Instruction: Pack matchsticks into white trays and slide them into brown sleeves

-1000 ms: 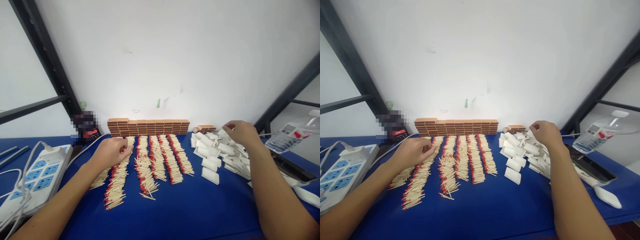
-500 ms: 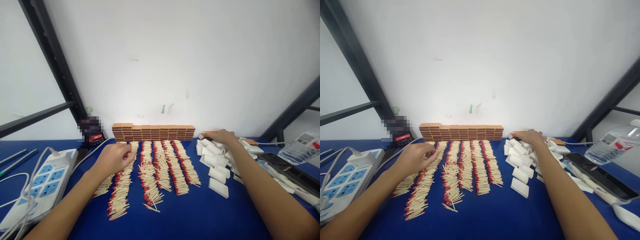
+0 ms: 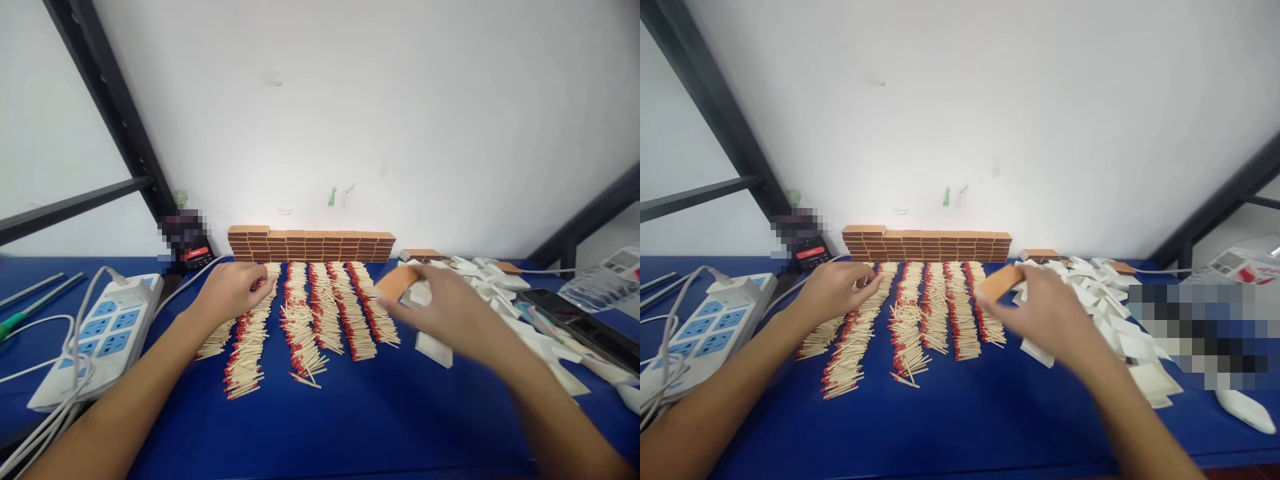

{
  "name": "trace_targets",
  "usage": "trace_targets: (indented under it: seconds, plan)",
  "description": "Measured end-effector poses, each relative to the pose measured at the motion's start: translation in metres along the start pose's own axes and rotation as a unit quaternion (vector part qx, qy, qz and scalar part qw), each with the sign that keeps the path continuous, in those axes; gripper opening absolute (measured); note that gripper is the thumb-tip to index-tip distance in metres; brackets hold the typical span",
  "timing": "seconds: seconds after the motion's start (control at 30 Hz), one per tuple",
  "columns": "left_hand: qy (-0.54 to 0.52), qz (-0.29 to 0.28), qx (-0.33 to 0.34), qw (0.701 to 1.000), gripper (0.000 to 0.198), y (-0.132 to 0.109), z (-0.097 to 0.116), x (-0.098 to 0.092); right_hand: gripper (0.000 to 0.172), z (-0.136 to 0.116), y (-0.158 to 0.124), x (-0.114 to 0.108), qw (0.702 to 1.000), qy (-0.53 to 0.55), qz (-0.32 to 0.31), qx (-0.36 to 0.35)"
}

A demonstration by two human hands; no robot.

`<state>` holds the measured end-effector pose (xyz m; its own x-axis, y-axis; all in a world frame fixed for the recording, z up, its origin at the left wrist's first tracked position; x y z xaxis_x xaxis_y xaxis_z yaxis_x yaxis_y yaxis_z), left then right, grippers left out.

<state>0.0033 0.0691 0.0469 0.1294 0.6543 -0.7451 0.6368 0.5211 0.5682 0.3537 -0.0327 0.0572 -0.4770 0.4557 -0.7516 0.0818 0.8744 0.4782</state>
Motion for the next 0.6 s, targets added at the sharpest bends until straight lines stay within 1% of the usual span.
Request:
trace_targets:
  seconds: [0.07,0.1,0.17,0.23,0.33,0.4,0.43,0.5,0.53,0.6]
  plan:
    - [0.000,0.002,-0.002,1.000,0.039,0.000,0.001,0.000,0.068,-0.028,-0.055,0.016,1.000,-0.004,-0.004,0.005]
    - [-0.001,0.005,-0.004,1.000,0.039,0.001,0.002,0.000,0.073,-0.038,-0.080,0.024,1.000,-0.007,0.003,0.001]
    - [-0.008,0.010,-0.005,1.000,0.038,0.001,0.004,-0.001,0.082,-0.046,-0.118,0.037,1.000,-0.022,0.013,0.009]
    - [-0.022,0.009,0.001,1.000,0.038,0.002,0.010,-0.002,0.091,-0.044,-0.140,0.048,0.999,-0.038,0.014,0.019]
    - [-0.066,0.000,0.021,0.998,0.036,0.002,0.024,-0.009,0.106,-0.033,-0.148,0.052,0.999,-0.034,-0.004,0.036]
    - [-0.123,-0.021,0.033,0.992,0.030,0.002,0.034,-0.015,0.109,-0.026,-0.145,0.051,0.998,-0.005,-0.046,0.044]
    - [-0.154,-0.038,0.038,0.987,0.027,0.002,0.039,-0.017,0.106,-0.024,-0.144,0.049,0.996,0.013,-0.076,0.045]
    - [-0.197,-0.074,0.048,0.976,0.022,0.002,0.045,-0.019,0.091,-0.021,-0.143,0.046,0.989,0.046,-0.133,0.044]
    - [-0.200,-0.087,0.050,0.975,0.019,0.002,0.046,-0.019,0.082,-0.021,-0.143,0.045,0.986,0.057,-0.149,0.045]
    - [-0.179,-0.094,0.049,0.978,0.016,0.003,0.043,-0.018,0.071,-0.020,-0.144,0.041,0.985,0.069,-0.148,0.053]
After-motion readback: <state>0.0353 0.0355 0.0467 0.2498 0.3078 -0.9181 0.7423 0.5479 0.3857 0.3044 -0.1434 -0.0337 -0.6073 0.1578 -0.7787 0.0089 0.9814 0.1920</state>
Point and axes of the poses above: each hand's wrist, its own y-axis towards the middle knuckle, its own x-axis out of the palm, z = x × y, the point moved 4 cm from there along y, towards the middle knuckle, and after that the axes turned 14 degrees about y, right-handed, at the moved point
